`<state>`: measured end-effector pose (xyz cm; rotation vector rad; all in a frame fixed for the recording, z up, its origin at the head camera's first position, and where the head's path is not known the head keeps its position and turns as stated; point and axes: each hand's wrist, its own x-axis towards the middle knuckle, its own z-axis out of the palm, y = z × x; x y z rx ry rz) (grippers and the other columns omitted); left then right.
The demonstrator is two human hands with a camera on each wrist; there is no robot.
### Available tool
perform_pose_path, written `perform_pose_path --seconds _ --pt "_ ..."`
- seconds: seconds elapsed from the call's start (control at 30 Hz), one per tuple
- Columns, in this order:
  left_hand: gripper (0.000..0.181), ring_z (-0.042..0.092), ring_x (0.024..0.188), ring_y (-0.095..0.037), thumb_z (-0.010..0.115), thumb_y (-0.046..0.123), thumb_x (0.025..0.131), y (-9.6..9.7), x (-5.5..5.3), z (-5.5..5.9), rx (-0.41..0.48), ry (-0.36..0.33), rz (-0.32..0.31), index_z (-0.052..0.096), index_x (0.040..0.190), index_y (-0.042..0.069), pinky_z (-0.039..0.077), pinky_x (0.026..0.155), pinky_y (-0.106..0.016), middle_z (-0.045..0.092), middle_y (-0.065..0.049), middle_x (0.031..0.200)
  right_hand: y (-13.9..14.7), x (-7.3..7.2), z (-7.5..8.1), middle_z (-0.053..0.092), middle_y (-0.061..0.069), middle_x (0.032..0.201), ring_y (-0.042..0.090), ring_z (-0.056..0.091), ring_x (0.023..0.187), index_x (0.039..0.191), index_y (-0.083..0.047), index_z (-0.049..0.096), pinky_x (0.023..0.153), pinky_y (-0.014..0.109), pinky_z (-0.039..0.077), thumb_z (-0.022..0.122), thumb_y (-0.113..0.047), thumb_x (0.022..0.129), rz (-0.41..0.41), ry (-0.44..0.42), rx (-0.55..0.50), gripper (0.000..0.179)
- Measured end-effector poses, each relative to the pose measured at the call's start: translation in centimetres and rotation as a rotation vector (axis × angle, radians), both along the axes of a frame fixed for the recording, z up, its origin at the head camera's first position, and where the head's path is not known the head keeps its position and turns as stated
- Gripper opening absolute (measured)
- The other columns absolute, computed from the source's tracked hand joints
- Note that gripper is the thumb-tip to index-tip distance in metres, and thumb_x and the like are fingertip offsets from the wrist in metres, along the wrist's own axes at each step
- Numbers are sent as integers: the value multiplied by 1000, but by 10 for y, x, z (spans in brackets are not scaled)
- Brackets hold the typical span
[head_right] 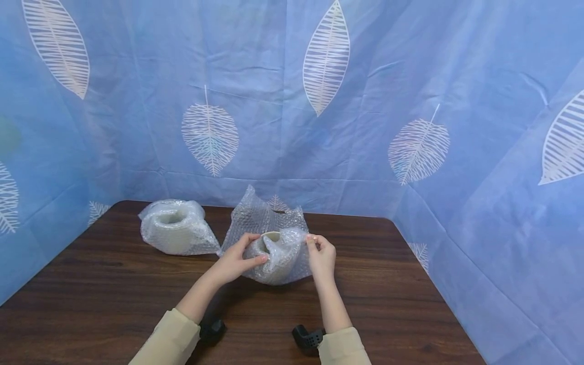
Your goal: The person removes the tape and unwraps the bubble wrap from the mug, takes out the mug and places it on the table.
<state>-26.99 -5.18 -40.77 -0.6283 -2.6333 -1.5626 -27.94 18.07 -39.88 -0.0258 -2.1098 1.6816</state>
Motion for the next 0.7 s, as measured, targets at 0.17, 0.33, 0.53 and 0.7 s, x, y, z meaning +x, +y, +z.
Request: perform_pose_path --seconds 0.17,0.33,0.53,0.7 --pt "74 33 135 -34 65 52 87 -1 0 0 -4 10 -7 36 144 13 33 103 -56 38 -13 147 5 -1 -1 67 13 101 19 54 92 88 8 66 78 27 43 55 -17 99 34 -29 -37 29" --pt "74 33 135 -35 65 51 88 -2 0 0 -1 4 -12 36 144 13 33 103 -56 37 -14 148 9 2 1 64 4 85 16 53 85 81 1 65 79 31 42 54 -21 100 76 -44 -108 31" --pt "75 33 135 -34 65 51 88 -2 1 1 -5 6 -14 35 145 13 33 102 -56 37 -13 148 21 7 2 61 -2 76 16 53 85 75 -4 65 84 34 37 52 -21 100 138 -53 -181 33" --pt "74 34 134 -35 65 51 87 -1 1 1 -6 12 -10 36 144 13 34 101 -56 38 -13 147 32 11 0 61 -2 78 15 54 87 71 -6 64 83 34 39 50 -25 101 148 -77 -151 38"
